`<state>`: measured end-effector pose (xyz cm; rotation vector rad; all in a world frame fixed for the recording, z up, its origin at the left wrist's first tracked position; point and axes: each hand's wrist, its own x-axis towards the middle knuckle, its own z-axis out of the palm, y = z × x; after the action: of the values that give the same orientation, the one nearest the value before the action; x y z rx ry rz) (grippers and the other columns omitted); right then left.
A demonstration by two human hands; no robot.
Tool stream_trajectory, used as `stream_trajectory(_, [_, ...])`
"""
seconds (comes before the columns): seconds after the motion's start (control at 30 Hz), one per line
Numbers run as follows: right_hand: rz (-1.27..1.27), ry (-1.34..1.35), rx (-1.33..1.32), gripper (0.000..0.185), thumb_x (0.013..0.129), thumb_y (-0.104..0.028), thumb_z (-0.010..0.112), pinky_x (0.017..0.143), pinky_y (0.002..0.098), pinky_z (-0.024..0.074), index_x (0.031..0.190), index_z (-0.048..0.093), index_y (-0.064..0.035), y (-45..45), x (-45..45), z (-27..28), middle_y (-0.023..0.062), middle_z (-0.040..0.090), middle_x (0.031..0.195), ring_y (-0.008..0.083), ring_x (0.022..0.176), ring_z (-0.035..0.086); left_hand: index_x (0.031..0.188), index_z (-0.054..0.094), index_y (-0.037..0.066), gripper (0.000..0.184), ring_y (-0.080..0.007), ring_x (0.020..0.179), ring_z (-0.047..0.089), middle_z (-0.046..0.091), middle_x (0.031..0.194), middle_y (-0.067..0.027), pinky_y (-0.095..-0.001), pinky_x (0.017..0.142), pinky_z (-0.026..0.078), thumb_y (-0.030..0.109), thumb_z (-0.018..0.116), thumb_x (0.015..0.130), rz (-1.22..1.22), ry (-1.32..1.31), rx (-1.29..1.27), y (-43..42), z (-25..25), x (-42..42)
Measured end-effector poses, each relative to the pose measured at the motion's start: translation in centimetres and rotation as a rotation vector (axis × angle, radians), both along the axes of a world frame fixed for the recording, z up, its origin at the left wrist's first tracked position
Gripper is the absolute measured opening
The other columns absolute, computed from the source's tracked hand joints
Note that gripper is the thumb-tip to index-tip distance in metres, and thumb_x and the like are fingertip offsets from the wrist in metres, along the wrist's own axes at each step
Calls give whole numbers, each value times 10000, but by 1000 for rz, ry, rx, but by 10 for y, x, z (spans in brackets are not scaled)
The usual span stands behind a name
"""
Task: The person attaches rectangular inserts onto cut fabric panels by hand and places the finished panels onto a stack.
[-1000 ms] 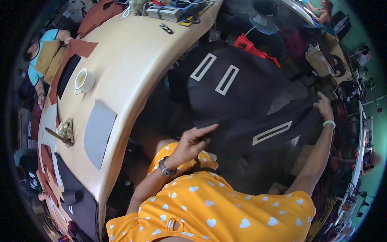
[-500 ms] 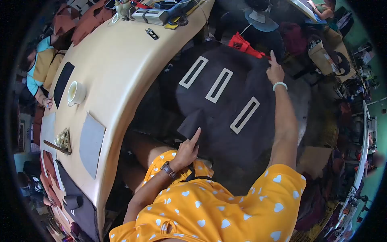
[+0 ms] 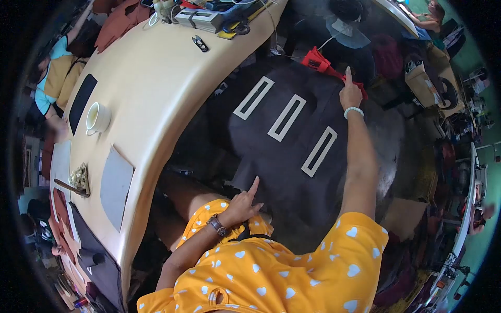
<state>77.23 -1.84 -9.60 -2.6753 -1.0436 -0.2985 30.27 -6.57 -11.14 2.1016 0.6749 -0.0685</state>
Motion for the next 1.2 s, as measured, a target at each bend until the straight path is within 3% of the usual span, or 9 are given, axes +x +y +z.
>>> stream_trajectory(0.07, [-26, 6, -49, 748, 759, -18, 528, 690, 466, 489, 1417, 232, -213, 7, -9, -1, 172, 644, 853, 356, 750, 631, 1432, 47, 45, 879, -398, 791, 568, 585, 788, -260, -461, 741, 447, 215, 631, 797, 24, 0, 1, 0, -2, 0])
stream_trajectory(0.17, [2, 6, -2, 702, 769, -35, 524, 778, 463, 466, 1405, 257, -165, 11, -17, 0, 198, 594, 1034, 350, 911, 601, 1431, 54, 45, 875, -395, 805, 585, 591, 815, -265, -463, 731, 456, 224, 630, 797, 98, -71, 21, 3, -4, 0])
stream_trajectory(0.27, [63, -363, 168, 659, 776, -50, 526, 873, 461, 419, 1385, 280, -105, 21, -21, -11, 186, 498, 1217, 348, 1086, 511, 1417, 92, 12, 834, -388, 828, 595, 600, 881, -247, -464, 755, 479, 220, 611, 798, 84, 131, -54, 18, 28, -2])
stream_trajectory(0.4, [265, -289, 225, 662, 766, -111, 625, 947, 447, 359, 1349, 322, -27, 50, -77, 21, 186, 483, 1241, 342, 1147, 457, 1417, 127, 33, 799, -390, 811, 597, 600, 904, -265, -458, 734, 480, 234, 606, 810, 199, 27, -12, 32, 43, -24])
stream_trajectory(0.57, [720, -55, 468, 687, 820, -110, 582, 1041, 427, 270, 1404, 232, -20, 112, -197, 50, 188, 367, 1384, 339, 1263, 350, 1409, 226, 74, 702, -379, 809, 604, 601, 947, -250, -433, 734, 486, 228, 600, 835, 452, -201, 125, 47, 67, -77])
stream_trajectory(0.8, [1190, 322, 680, 668, 792, -4, 587, 1062, 388, 273, 1375, 263, 24, 140, -437, 100, 210, 403, 1337, 340, 1248, 379, 1204, 535, 33, 425, -274, 906, 624, 617, 1047, -168, -324, 799, 492, 89, 642, 797, 1180, -496, 526, 55, 130, -194])
stream_trajectory(1.0, [1431, 508, 639, 681, 786, -45, 587, 1055, 429, 264, 1379, 259, 21, 126, -554, 97, 225, 388, 1338, 359, 1249, 358, 1058, 620, 20, 282, -276, 913, 622, 642, 982, -154, -340, 787, 489, 99, 636, 787, 1701, 6, 1228, 37, 149, -351])
stream_trajectory(1.07, [1389, 423, 535, 681, 783, -50, 592, 1060, 432, 256, 1376, 265, 22, 125, -564, 88, 219, 379, 1353, 367, 1259, 342, 1038, 630, 38, 283, -286, 884, 625, 645, 969, -146, -357, 768, 487, 213, 625, 815, 1994, 194, 1048, 22, 153, -386])
stream_trajectory(1.2, [1353, 465, 572, 666, 787, -49, 589, 1068, 431, 244, 1371, 276, 23, 125, -562, 87, 206, 362, 1376, 368, 1276, 318, 1142, 592, 75, 446, -346, 1024, 555, 599, 1081, -191, -417, 878, 431, 407, 558, 845, 1960, 479, 787, 17, 134, -419])
